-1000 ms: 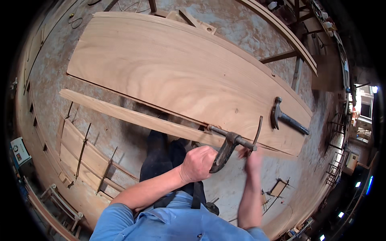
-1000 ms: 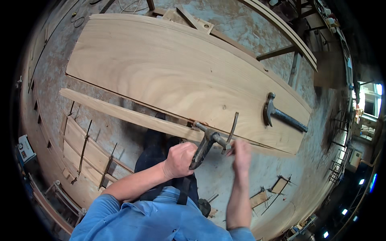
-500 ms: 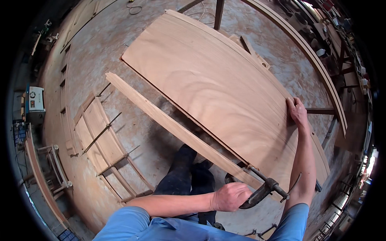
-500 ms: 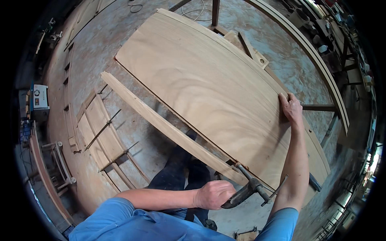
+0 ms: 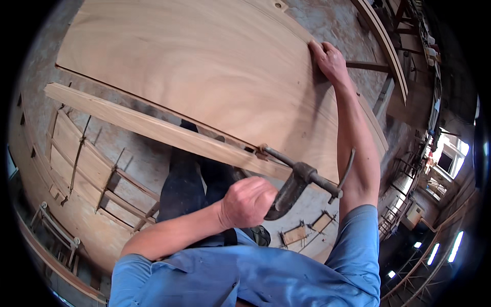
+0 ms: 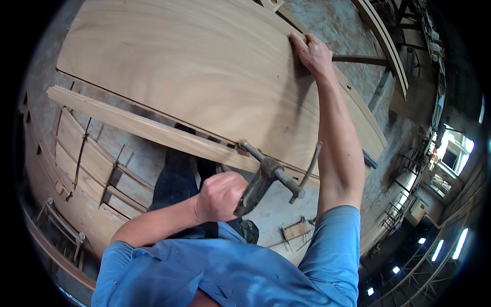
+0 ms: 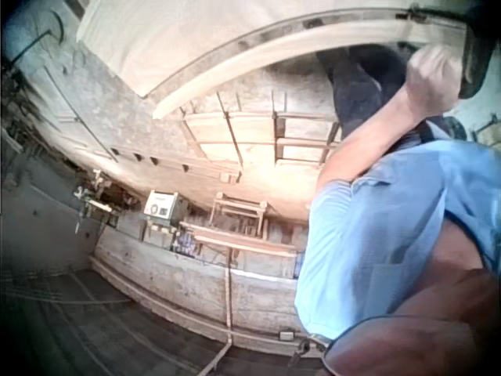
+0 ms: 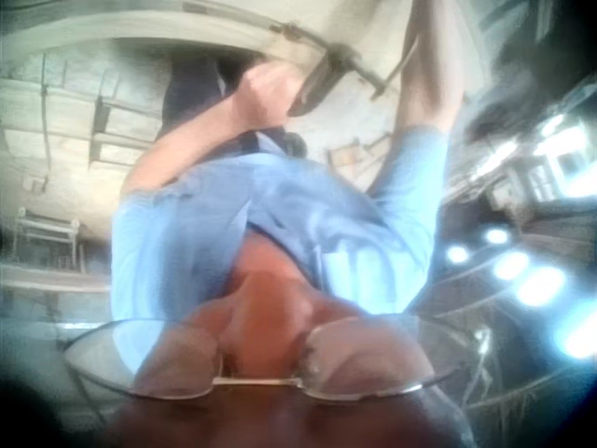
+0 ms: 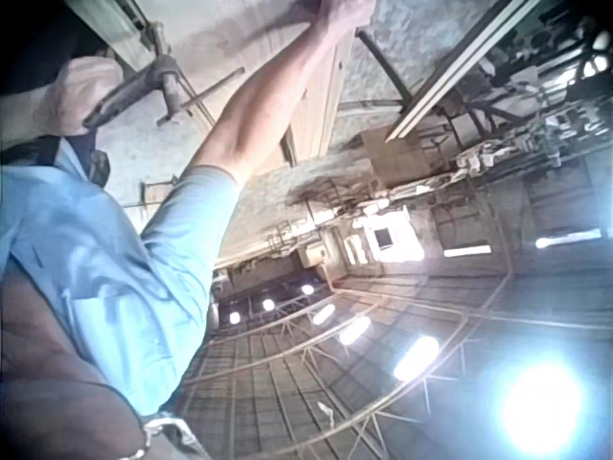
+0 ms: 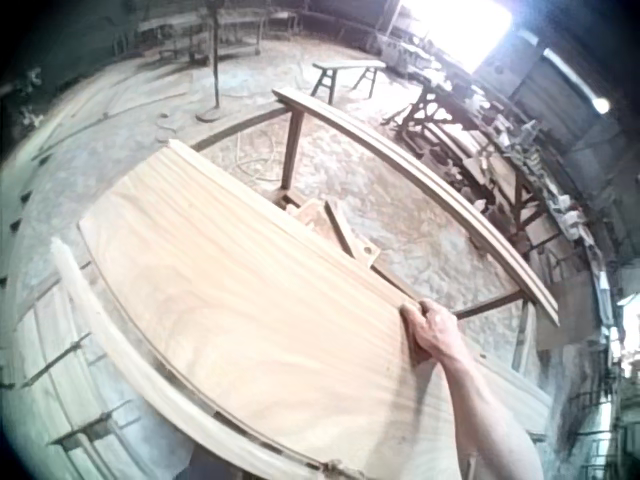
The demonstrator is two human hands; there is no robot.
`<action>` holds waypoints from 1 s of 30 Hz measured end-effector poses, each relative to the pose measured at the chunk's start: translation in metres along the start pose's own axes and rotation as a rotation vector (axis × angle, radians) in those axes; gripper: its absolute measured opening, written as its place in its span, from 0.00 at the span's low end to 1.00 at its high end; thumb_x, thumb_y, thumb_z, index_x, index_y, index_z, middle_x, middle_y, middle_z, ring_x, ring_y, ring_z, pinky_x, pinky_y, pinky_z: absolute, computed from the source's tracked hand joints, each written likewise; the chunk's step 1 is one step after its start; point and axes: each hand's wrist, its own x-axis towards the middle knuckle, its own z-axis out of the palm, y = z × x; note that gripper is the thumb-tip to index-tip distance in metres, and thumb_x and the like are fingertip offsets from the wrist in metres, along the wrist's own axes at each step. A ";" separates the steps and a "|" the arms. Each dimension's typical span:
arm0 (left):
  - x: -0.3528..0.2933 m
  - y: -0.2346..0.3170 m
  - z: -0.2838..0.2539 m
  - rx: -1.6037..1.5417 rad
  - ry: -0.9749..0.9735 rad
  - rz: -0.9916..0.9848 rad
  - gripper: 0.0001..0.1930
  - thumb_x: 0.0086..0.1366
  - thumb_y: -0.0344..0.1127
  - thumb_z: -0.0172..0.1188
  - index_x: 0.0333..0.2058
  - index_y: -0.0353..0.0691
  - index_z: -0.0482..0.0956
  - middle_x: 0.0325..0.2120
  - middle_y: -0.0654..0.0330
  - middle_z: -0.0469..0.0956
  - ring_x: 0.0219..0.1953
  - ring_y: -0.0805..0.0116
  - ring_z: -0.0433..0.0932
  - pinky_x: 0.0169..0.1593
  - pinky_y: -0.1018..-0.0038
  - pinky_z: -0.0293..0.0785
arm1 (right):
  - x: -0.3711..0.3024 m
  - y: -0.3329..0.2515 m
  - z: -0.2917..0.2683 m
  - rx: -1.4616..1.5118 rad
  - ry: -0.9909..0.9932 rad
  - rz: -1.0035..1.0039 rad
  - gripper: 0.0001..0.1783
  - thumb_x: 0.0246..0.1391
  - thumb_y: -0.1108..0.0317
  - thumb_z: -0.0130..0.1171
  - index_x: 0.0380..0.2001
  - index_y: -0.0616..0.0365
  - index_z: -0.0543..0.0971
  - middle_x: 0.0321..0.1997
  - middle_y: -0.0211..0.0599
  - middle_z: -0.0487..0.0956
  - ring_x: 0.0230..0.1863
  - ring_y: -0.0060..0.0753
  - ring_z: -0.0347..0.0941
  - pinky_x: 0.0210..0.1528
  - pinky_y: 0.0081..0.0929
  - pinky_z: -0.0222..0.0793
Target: The person uses a hammer to tap a wooden strip onto a large curved wooden panel. They then retrieve a metal clamp from the floor and use it to secure the strip to the panel, tightening the screw mechanism to hold the pieces together.
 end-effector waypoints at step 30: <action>-0.023 0.004 0.036 0.090 0.116 0.037 0.08 0.54 0.26 0.57 0.32 0.36 0.69 0.23 0.55 0.74 0.25 0.59 0.75 0.29 0.69 0.74 | -0.338 0.033 0.018 0.509 -0.143 0.094 0.18 0.53 0.80 0.56 0.49 0.63 0.74 0.43 0.45 0.78 0.44 0.39 0.76 0.46 0.33 0.73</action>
